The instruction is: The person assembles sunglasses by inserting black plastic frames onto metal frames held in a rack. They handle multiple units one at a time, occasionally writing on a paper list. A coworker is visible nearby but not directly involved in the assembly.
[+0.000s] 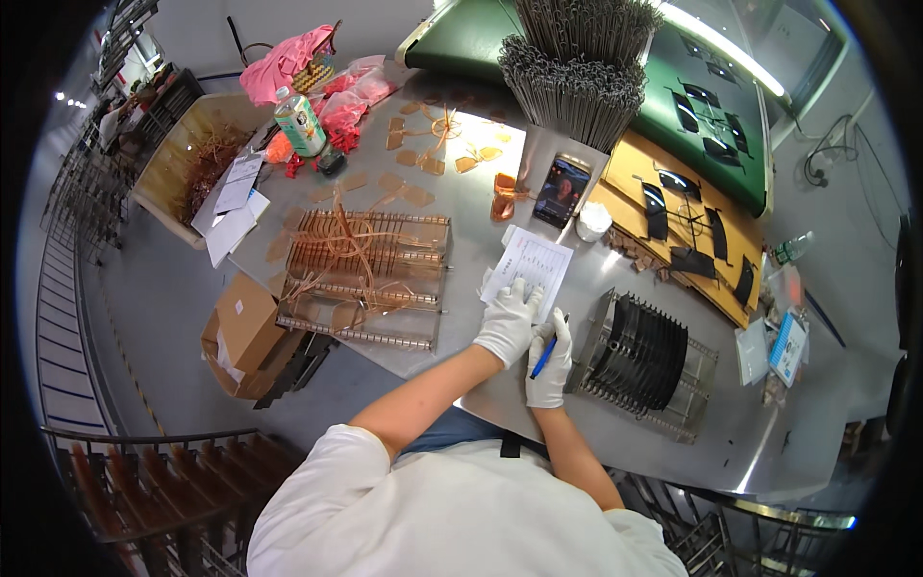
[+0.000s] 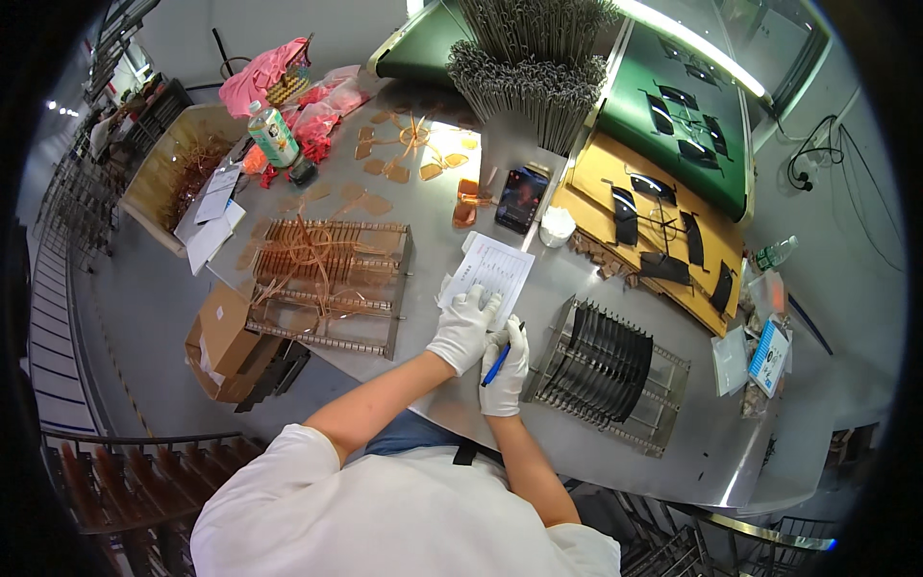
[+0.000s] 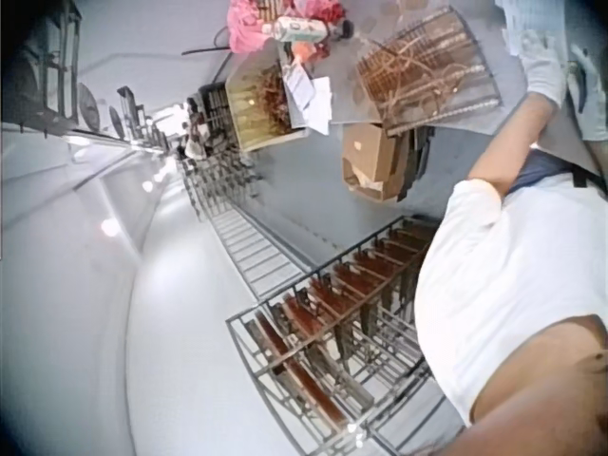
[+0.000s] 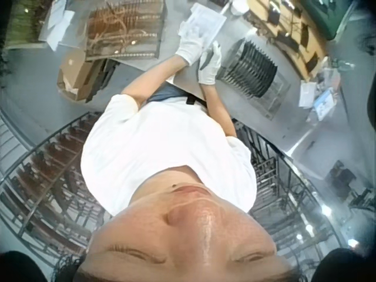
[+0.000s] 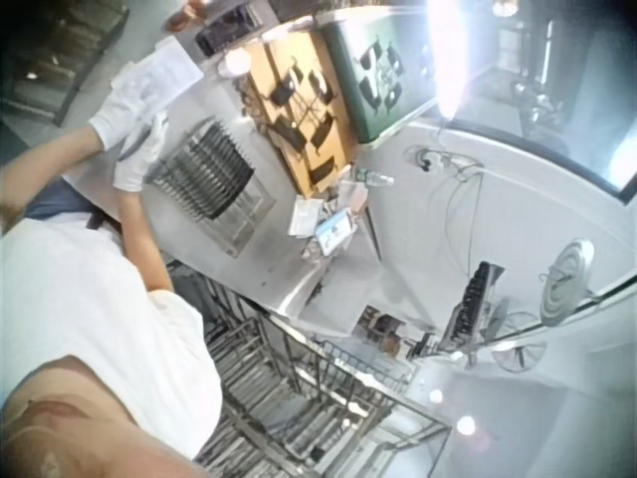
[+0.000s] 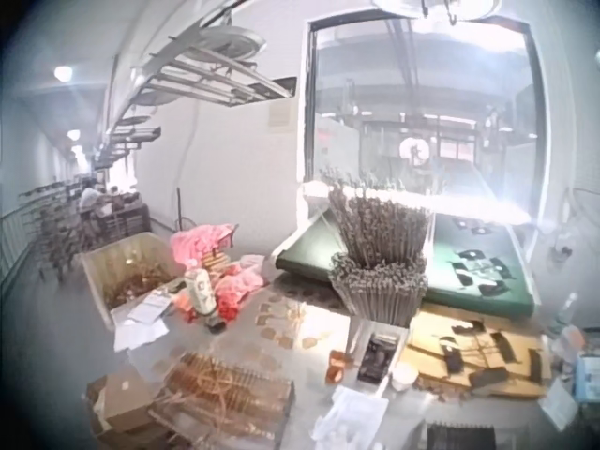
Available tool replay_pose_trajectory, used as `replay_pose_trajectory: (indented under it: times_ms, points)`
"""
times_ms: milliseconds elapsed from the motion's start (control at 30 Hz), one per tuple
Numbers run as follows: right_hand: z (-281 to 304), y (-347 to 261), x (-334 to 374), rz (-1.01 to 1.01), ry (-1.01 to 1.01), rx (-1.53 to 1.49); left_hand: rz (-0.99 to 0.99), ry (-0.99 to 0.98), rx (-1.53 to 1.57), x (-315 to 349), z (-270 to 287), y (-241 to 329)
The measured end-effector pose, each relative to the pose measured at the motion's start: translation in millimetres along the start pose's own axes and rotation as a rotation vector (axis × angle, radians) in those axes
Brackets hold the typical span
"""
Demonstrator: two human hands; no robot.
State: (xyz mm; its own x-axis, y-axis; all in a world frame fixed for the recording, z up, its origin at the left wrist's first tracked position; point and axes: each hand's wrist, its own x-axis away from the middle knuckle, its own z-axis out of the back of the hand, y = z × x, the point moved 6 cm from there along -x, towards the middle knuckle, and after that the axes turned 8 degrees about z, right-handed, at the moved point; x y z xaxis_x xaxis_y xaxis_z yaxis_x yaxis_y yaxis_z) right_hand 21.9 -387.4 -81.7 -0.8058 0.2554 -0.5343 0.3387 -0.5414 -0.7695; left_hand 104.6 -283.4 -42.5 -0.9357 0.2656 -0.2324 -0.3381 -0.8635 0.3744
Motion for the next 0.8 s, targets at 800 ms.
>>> replay_pose_trajectory:
  times_ms: [800]
  points:
    - [-4, -27, -10, 0.009, -0.117, 0.057, 0.040, -0.005, -0.239, -114, 25, -11]
